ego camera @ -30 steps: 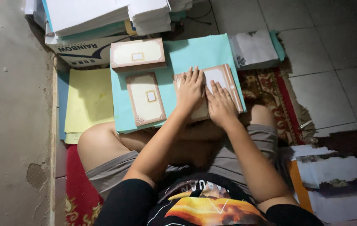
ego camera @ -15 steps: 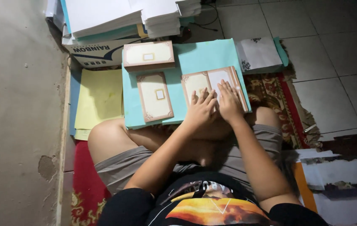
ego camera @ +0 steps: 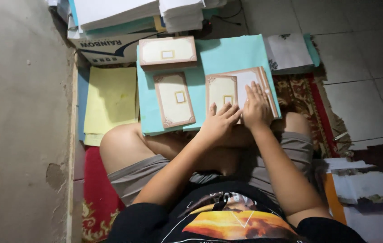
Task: Flipping through a stack of cards and smoothing each one with palms.
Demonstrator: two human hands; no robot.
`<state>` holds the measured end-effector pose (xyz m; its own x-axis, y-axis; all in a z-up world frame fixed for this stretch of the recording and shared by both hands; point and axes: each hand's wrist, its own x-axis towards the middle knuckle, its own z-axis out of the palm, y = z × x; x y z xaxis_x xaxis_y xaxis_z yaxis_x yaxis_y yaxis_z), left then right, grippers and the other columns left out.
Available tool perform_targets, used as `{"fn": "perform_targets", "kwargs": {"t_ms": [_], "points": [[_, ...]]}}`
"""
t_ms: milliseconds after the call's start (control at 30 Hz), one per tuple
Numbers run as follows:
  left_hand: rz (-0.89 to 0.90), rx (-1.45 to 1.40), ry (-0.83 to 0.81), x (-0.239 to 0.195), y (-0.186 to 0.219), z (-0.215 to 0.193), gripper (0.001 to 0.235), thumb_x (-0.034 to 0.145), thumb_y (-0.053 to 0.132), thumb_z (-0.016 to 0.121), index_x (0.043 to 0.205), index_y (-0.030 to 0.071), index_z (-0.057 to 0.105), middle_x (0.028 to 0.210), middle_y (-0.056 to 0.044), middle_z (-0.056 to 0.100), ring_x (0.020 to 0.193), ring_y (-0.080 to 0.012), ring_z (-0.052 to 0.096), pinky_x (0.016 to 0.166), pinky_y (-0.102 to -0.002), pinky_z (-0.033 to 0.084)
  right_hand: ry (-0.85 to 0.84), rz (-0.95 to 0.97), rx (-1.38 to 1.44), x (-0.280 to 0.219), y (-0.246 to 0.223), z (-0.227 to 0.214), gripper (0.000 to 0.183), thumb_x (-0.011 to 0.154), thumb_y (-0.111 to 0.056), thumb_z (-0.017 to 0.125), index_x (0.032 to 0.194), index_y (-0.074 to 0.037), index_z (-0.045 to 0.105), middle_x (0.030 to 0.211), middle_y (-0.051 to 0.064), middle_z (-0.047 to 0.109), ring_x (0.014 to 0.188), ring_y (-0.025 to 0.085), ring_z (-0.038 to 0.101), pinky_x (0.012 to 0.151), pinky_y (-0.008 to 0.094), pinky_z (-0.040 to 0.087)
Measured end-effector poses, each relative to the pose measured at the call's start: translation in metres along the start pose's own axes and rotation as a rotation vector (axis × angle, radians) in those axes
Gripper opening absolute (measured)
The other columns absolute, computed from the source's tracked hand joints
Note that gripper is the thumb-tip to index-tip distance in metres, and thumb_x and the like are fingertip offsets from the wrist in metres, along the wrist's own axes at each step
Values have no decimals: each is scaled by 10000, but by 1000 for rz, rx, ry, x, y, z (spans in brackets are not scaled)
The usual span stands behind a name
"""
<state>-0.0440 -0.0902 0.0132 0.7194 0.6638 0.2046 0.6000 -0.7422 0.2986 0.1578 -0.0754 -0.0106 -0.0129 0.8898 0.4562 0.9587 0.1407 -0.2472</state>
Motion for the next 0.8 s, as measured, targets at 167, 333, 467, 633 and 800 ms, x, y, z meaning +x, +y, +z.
{"fn": "perform_targets", "kwargs": {"t_ms": [167, 333, 467, 633, 800], "points": [[-48, 178, 423, -29, 8, -29, 610, 950, 128, 606, 1537, 235, 479, 1617, -80, 441, 1529, -361, 339, 1190, -676, 131, -24, 31, 15, -2, 2, 4, 498, 973, -81, 488, 1458, -41, 589, 1548, 230, 511, 1443, 390, 457, 1174, 517, 333], [-158, 360, 642, -50, -17, -24, 537, 974, 74, 564, 1479, 254, 561, 1630, -80, 423, 1555, -361, 262, 1224, -623, -92, -97, 133, 47, -2, -12, -13, 529, 1007, -95, 400, 1514, -92, 550, 1626, 162, 424, 1508, 310, 379, 1218, 472, 287], [-255, 310, 449, -66, -48, -12, 605, 869, 153, 597, 1463, 263, 569, 1596, -88, 456, 1500, -387, 335, 1160, -689, 46, 29, 33, -7, -3, -14, -17, 499, 973, -106, 498, 1454, -40, 612, 1554, 199, 520, 1449, 341, 458, 1175, 469, 339], [-316, 181, 307, -61, -29, -31, 560, 830, 436, 649, 1311, 152, 627, 1507, -187, 517, 1430, -459, 424, 1114, -775, 167, 83, 35, -19, -5, -11, -11, 479, 968, -121, 516, 1426, -58, 643, 1523, 182, 557, 1426, 320, 491, 1171, 454, 355], [-109, 142, 469, 0, 0, -11, 487, 862, 338, 703, 1311, 162, 639, 1512, -169, 523, 1396, -418, 506, 1075, -625, 416, 110, 52, -7, -5, -14, -16, 455, 945, -134, 545, 1373, -50, 673, 1484, 174, 597, 1390, 327, 536, 1153, 464, 384]]}}
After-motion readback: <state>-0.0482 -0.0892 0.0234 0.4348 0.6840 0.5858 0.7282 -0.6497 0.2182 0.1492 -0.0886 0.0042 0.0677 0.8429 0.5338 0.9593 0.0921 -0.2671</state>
